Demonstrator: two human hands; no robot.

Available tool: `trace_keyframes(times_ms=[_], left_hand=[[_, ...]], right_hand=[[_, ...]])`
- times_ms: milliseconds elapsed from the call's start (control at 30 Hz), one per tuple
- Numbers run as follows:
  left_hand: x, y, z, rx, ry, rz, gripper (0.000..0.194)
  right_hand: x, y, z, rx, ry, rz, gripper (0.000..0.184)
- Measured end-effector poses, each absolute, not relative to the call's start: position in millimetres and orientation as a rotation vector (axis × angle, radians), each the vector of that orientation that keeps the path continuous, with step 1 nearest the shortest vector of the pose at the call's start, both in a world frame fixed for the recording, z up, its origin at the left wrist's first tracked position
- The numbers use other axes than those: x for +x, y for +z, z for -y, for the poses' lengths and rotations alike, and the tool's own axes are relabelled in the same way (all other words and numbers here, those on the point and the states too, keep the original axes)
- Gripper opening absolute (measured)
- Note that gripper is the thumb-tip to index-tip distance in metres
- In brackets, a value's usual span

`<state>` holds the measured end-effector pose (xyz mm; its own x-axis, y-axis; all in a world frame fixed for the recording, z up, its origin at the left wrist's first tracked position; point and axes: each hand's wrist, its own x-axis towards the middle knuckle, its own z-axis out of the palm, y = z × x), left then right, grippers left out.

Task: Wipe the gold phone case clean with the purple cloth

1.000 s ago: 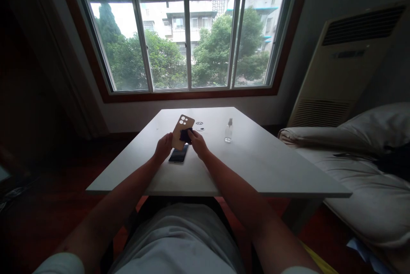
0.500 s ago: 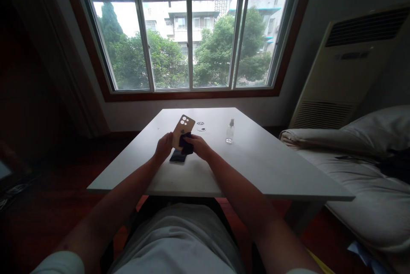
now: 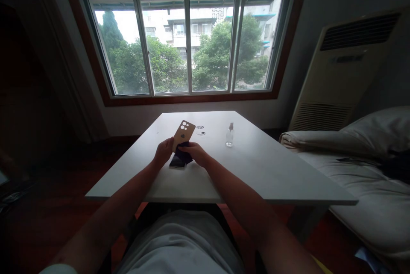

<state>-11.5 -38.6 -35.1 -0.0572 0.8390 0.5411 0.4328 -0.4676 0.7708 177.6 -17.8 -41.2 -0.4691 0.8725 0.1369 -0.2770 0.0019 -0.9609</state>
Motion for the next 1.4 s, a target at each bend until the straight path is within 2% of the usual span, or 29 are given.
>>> trace_keyframes(times_ms=[367, 700, 900, 1167, 1400], left_hand=[[-7.4, -32.9, 40.5, 1.875, 1.414, -1.317, 0.055], [-2.5, -32.2, 41.3, 1.908, 1.355, -1.302, 0.05], [-5.7, -32.5, 40.4, 1.894, 1.384, -1.313, 0.05], [-10.5, -33.8, 39.5, 1.84, 1.452, -1.366, 0.055], [-11.2, -32.7, 37.7, 1.848, 1.415, -1.413, 0.058]], right_hand=[[176.8, -35.4, 13.3, -0.695, 1.569, 1.119, 0.033], [189.4, -34.0, -6.4, -0.756, 1.416, 0.849, 0.026], [194.0, -33.6, -6.5, -0.702, 1.564, 0.902, 0.024], [176.4, -38.6, 17.7, -0.551, 1.794, 1.184, 0.039], [172.6, -40.9, 20.1, -0.625, 1.694, 1.215, 0.052]])
